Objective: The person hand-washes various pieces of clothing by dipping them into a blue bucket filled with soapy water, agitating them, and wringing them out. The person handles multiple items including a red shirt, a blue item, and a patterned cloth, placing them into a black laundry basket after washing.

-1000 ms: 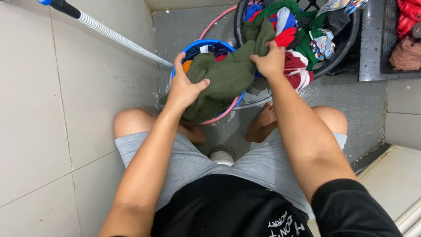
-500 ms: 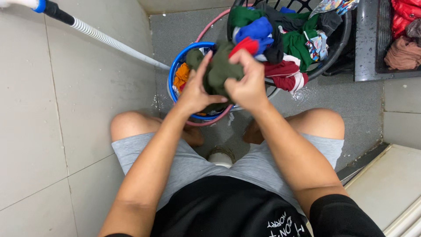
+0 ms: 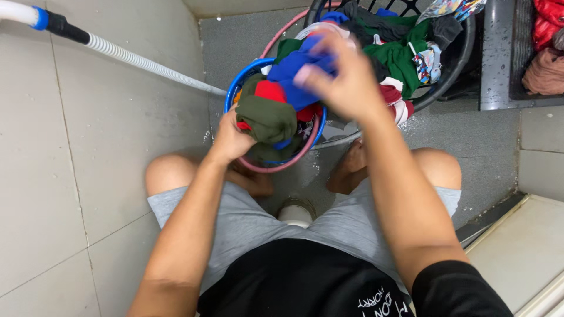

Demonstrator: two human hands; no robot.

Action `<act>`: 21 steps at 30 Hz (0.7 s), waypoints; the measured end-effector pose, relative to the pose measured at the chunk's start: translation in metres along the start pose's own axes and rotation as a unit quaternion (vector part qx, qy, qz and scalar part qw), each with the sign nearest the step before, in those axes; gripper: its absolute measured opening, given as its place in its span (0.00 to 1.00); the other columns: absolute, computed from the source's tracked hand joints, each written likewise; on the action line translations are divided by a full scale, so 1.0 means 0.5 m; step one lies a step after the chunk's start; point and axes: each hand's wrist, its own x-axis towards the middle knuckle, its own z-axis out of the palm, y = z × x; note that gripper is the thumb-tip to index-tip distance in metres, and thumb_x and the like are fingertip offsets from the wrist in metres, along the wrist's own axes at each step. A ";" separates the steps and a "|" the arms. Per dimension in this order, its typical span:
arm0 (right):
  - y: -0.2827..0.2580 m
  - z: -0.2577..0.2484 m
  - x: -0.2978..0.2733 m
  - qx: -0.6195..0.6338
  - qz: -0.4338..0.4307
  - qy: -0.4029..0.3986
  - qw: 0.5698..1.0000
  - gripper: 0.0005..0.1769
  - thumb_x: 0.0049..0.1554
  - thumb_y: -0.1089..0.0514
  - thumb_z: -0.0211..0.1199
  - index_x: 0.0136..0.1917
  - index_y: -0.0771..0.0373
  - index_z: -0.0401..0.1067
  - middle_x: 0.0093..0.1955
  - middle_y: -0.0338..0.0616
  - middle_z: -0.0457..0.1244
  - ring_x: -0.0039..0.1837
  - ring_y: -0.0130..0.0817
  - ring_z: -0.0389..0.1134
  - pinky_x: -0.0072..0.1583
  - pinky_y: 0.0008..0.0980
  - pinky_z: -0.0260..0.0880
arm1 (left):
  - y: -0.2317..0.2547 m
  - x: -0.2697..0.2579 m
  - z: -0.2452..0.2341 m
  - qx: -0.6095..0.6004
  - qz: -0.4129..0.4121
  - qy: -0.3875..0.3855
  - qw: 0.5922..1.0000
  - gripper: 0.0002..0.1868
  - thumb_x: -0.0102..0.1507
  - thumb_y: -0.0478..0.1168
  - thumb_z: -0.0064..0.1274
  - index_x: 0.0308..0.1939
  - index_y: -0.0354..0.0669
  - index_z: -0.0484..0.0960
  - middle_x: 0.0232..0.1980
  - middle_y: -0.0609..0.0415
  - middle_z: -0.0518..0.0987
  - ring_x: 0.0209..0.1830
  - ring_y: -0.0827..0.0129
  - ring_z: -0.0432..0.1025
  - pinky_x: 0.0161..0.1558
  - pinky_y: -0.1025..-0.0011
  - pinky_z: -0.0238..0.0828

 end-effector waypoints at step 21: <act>-0.063 0.045 -0.024 0.007 0.117 0.036 0.993 0.20 0.44 0.60 0.71 0.51 0.64 0.74 0.41 0.45 0.71 0.44 0.33 0.73 0.49 0.34 0.73 | -0.036 0.007 0.007 0.173 -0.102 0.047 0.978 0.41 0.46 0.32 0.68 0.62 0.38 0.70 0.56 0.32 0.68 0.60 0.36 0.66 0.60 0.53 0.66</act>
